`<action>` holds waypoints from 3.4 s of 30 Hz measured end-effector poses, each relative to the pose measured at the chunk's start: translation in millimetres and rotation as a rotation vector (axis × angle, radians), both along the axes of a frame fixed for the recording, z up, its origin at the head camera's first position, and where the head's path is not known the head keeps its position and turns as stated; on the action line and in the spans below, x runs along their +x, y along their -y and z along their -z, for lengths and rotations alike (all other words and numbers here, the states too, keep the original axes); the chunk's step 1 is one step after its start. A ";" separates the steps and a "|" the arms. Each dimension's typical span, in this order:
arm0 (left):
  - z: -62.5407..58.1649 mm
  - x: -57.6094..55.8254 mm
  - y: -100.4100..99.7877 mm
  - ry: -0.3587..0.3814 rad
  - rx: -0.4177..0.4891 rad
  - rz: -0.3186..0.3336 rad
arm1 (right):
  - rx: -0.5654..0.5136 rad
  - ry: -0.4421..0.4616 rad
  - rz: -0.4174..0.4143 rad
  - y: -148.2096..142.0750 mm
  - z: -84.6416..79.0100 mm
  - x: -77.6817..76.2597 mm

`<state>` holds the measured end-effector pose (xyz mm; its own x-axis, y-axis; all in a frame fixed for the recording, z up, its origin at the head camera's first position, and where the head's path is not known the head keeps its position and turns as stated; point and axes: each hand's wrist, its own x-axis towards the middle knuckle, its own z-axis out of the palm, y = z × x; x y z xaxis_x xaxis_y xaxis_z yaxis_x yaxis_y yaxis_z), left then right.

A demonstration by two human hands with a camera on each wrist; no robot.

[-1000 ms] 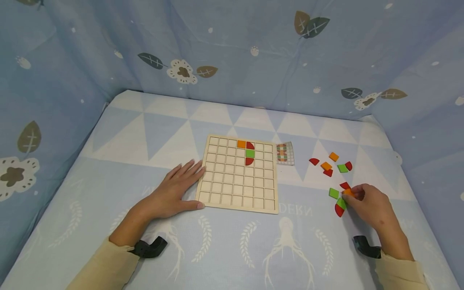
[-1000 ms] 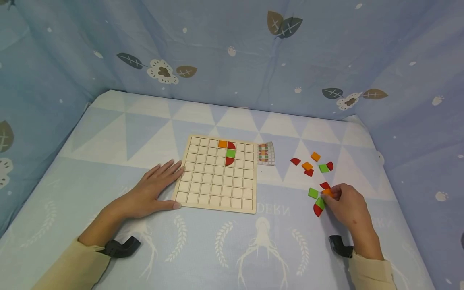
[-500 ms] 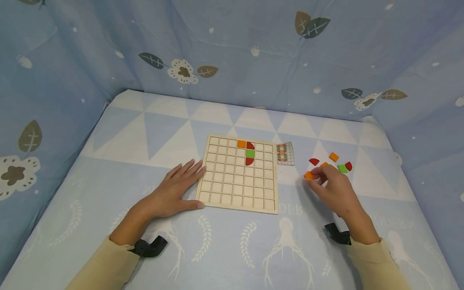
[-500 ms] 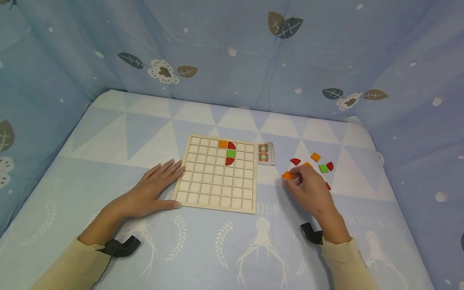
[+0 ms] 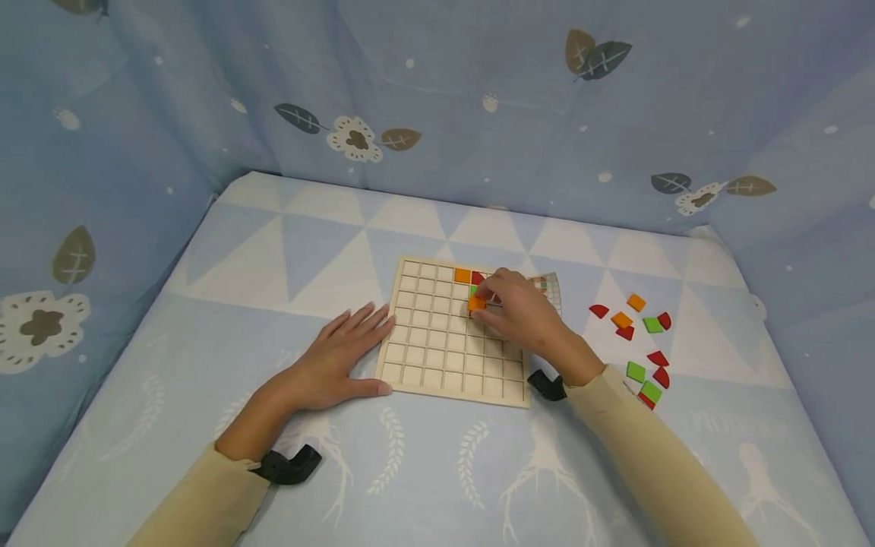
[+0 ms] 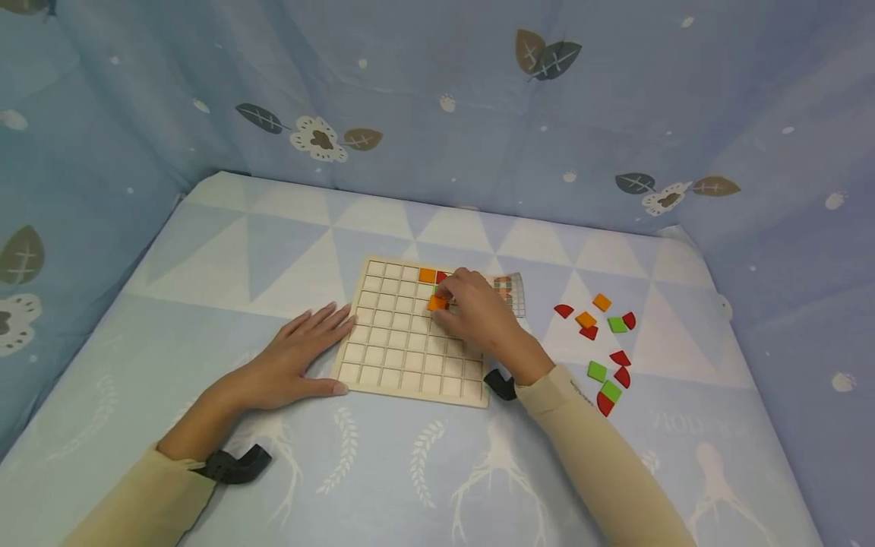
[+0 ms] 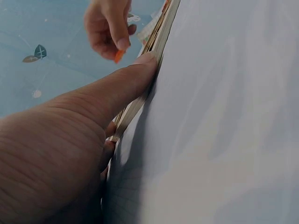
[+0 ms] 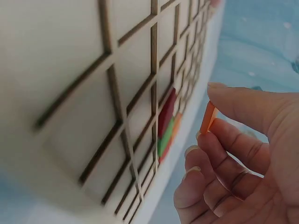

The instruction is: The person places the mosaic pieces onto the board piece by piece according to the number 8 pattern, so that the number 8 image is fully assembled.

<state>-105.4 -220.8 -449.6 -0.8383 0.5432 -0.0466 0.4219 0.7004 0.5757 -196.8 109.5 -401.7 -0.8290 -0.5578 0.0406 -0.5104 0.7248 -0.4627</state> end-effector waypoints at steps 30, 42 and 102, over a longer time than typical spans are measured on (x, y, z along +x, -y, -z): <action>-4.7 1.2 -2.8 0.010 -0.004 0.002 | 0.089 0.043 -0.046 18.5 6.7 -11.5; -4.3 0.9 -3.4 0.012 -0.008 -0.004 | 0.011 0.061 0.049 -35.8 -4.1 14.4; 0.3 0.2 -3.8 0.010 -0.007 -0.025 | 0.230 0.225 0.563 -200.1 8.8 121.9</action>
